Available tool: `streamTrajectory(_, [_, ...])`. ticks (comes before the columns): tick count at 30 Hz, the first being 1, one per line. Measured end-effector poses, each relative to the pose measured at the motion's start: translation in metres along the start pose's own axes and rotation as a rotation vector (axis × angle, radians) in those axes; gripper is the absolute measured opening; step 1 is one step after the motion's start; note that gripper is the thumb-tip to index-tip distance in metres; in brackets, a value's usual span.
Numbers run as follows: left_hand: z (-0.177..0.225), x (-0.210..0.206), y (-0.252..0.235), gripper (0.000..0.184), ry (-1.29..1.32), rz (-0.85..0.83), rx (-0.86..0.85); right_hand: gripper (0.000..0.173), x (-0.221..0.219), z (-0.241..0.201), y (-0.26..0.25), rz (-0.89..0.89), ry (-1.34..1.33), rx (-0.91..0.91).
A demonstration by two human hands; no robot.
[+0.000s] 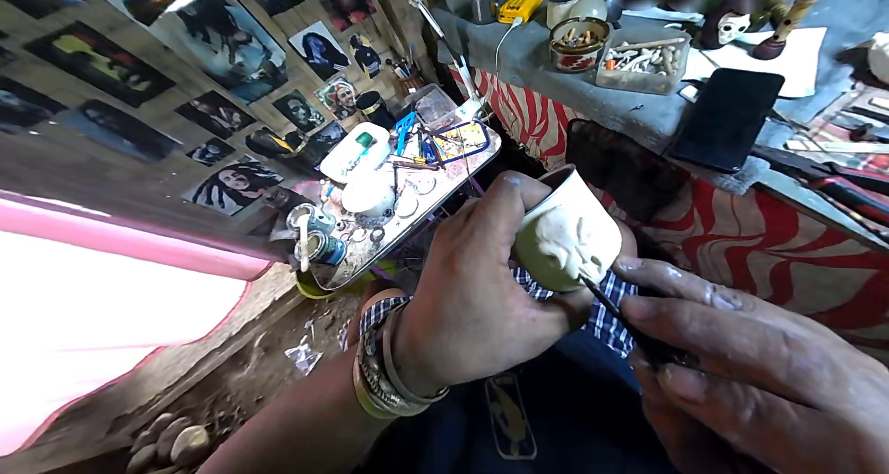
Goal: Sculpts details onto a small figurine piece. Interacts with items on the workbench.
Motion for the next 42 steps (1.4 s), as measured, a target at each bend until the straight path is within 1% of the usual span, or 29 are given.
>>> streamTrajectory(9, [0.0030, -0.0007, -0.0005, 0.052, 0.003, -0.008, -0.014, 0.010, 0.0044, 0.0005, 0.0025, -0.011, -0.049, -0.010])
streamTrajectory(20, [0.0026, 0.0005, -0.0005, 0.052, -0.044, -0.014, -0.023, 0.008, 0.0014, 0.0027, 0.0033, 0.002, -0.038, -0.034])
streamTrajectory(24, [0.0018, 0.0005, -0.0013, 0.050, -0.078, -0.032, -0.012, 0.008, 0.0031, 0.0039, 0.0011, -0.023, -0.070, -0.055])
streamTrajectory(31, [0.0003, -0.0008, -0.0032, 0.051, -0.017, -0.070, -0.001, 0.009, 0.0076, 0.0062, 0.0012, -0.024, -0.154, -0.090])
streamTrajectory(38, [0.0015, 0.0009, -0.0032, 0.051, -0.058, -0.066, -0.013, 0.008, 0.0044, 0.0030, -0.0008, 0.000, -0.075, -0.084])
streamTrajectory(42, [0.0023, 0.0006, -0.0029, 0.052, -0.057, -0.068, -0.012, 0.008, 0.0058, 0.0024, -0.0001, -0.020, -0.086, -0.086])
Point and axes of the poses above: each hand's wrist, its own y-axis away from the middle knuckle, its own x-axis out of the back of the hand, z = x × y, the point moved 5 cm from there along -y, towards the middle knuckle, and after that the axes turned 5 degrees about -z, right-handed, at the moved point
